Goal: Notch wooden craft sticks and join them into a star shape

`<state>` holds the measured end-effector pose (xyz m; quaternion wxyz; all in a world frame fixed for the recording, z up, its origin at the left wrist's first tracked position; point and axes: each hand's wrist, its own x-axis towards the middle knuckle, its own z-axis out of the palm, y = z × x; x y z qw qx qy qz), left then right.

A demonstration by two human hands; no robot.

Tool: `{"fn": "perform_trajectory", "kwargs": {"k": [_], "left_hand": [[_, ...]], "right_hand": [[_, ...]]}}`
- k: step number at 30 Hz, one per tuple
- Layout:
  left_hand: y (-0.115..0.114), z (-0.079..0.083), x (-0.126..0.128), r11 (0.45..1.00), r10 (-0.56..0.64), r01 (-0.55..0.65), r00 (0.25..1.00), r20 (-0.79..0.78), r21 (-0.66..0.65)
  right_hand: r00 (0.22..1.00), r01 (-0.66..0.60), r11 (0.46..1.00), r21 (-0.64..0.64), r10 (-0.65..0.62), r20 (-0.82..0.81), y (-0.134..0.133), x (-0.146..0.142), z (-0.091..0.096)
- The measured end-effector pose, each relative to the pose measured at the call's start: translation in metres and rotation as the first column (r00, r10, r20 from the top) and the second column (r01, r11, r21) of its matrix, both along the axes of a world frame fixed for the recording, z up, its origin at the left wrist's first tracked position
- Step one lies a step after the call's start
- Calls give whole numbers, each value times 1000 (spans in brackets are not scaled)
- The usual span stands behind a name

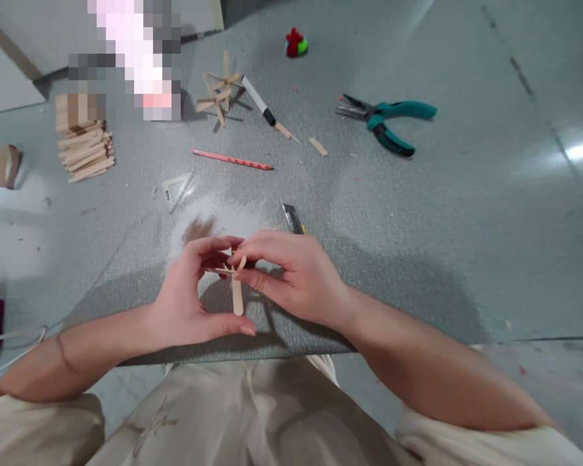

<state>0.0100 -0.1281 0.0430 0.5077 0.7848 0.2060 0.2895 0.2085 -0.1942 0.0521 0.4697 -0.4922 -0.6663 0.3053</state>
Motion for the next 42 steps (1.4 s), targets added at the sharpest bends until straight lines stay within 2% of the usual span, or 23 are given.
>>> {"fn": "perform_trajectory", "kwargs": {"k": [5,11,18,24,31,35,38,42], "left_hand": [[2,8,0,999,-16,20,997,-76,45],[5,9,0,997,-46,54,990,-137,52],[1,4,0,969,-21,29,999,-35,247],[-1,1,1,943,15,-14,1000,0,334],[-1,-2,2,942,-7,-9,999,48,335],[-1,-1,3,922,-14,-21,996,88,386],[2,-1,3,921,-26,-11,996,91,389],[7,-1,3,938,-35,-13,990,134,347]], "right_hand": [[1000,9,999,-42,-9,14,0,-2,-3],[998,31,1000,6,-31,59,-1,-4,-4],[985,1,994,110,-20,173,-5,-5,-1],[980,-12,982,186,-26,198,-11,-6,-5],[980,-9,974,228,-37,198,-12,-5,-6],[976,-19,966,258,-37,213,-13,-3,-6],[981,-28,968,248,-21,193,-13,-2,-6],[989,64,985,162,-84,121,-10,-2,-5]]}}
